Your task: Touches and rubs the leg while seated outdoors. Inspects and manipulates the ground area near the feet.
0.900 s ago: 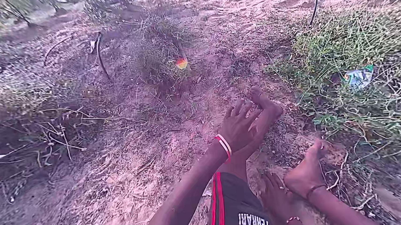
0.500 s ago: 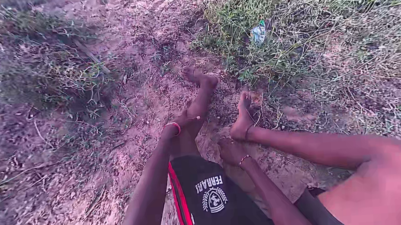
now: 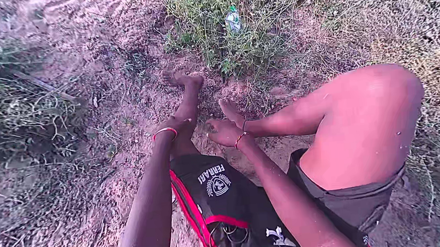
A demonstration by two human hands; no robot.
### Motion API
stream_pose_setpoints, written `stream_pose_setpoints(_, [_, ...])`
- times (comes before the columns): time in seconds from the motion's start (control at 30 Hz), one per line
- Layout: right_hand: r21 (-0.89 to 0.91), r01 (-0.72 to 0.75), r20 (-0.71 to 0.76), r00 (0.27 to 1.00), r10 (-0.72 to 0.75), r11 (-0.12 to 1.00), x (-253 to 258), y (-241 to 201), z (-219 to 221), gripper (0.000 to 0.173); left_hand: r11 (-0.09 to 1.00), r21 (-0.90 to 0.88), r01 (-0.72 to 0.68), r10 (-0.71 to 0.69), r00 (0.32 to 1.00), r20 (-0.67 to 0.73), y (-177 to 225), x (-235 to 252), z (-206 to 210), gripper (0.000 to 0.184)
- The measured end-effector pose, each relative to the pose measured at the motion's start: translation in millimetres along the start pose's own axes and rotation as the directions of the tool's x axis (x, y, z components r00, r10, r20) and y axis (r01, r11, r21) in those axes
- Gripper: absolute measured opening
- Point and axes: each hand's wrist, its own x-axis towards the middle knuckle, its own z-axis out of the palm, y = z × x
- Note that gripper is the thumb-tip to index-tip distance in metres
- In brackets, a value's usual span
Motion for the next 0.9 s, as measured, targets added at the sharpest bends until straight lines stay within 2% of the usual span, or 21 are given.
stream_pose_setpoints(0.03, [0.01, 0.014, -0.05, 0.999, -0.013, 1.0, -2, -1, 1, 0.049, 1.0, 0.025, 0.012, -0.013, 0.999, 0.042, 16, -29, -13, 0.078])
stream_pose_setpoints(0.07, [0.041, 0.027, -0.113, 0.993, -0.022, 0.999, -5, -2, 3, 0.046, 0.998, 0.061, 0.032, -0.041, 0.988, 0.152, 37, -64, -32, 0.073])
stream_pose_setpoints(0.1, [0.095, 0.045, -0.189, 0.982, -0.027, 0.994, -7, -2, 6, 0.043, 0.995, 0.09, 0.032, -0.048, 0.983, 0.175, 55, -94, -44, 0.069])
stream_pose_setpoints(0.2, [0.235, 0.083, -0.415, 0.909, 0.023, 0.968, -11, 12, 5, 0.034, 0.999, 0.035, -0.013, 0.01, 0.996, 0.089, 74, -130, -52, 0.058])
stream_pose_setpoints(0.27, [0.268, 0.073, -0.595, 0.797, 0.105, 0.961, -7, 43, 4, 0.029, 0.997, 0.076, -0.024, 0.019, 0.997, 0.069, 50, -100, -40, 0.062])
stream_pose_setpoints(0.33, [0.304, 0.01, -0.732, 0.643, 0.227, 0.953, 6, 92, 3, 0.026, 0.989, 0.146, -0.029, 0.023, 0.999, 0.044, 14, -49, -20, 0.073])
stream_pose_setpoints(0.4, [0.402, -0.073, -0.754, 0.539, 0.375, 0.913, 7, 128, -23, 0.032, 0.988, 0.151, -0.034, 0.031, 0.999, 0.021, 2, -34, -13, 0.076])
stream_pose_setpoints(0.43, [0.407, -0.122, -0.744, 0.531, 0.406, 0.905, 11, 141, -39, 0.037, 0.992, 0.119, -0.029, 0.027, 0.999, 0.02, 2, -34, -14, 0.076])
stream_pose_setpoints(0.47, [0.369, -0.18, -0.721, 0.563, 0.403, 0.912, 21, 154, -52, 0.046, 0.996, 0.088, -0.027, 0.025, 0.999, 0.023, 2, -33, -16, 0.075])
stream_pose_setpoints(0.5, [0.287, -0.253, -0.673, 0.633, 0.383, 0.924, 33, 164, -61, 0.06, 0.998, 0.059, -0.027, 0.025, 0.999, 0.03, 0, -29, -15, 0.074])
stream_pose_setpoints(0.57, [0.036, -0.385, -0.519, 0.781, 0.347, 0.922, 63, 181, -76, 0.092, 0.999, -0.02, -0.03, 0.03, 0.999, 0.038, -7, -17, -11, 0.076])
stream_pose_setpoints(0.6, [-0.081, -0.405, -0.46, 0.825, 0.326, 0.911, 79, 191, -81, 0.098, 0.998, -0.049, -0.035, 0.037, 0.999, 0.036, -10, -10, -8, 0.078])
stream_pose_setpoints(0.67, [-0.263, -0.384, -0.365, 0.889, 0.277, 0.885, 103, 207, -87, 0.098, 0.996, -0.08, -0.034, 0.037, 0.999, 0.033, -17, 2, -3, 0.082])
stream_pose_setpoints(0.73, [-0.366, -0.314, -0.263, 0.938, 0.226, 0.876, 114, 210, -88, 0.086, 0.995, -0.098, -0.034, 0.038, 0.998, 0.042, -21, 8, -2, 0.083])
stream_pose_setpoints(0.83, [-0.376, -0.166, -0.212, 0.973, 0.09, 0.912, 122, 211, -78, 0.068, 0.987, -0.154, -0.036, 0.045, 0.998, 0.052, -26, 18, -3, 0.087])
stream_pose_setpoints(0.9, [-0.335, -0.107, -0.255, 0.967, 0.02, 0.936, 113, 208, -70, 0.055, 0.984, -0.175, -0.044, 0.057, 0.996, 0.072, -26, 24, -2, 0.089])
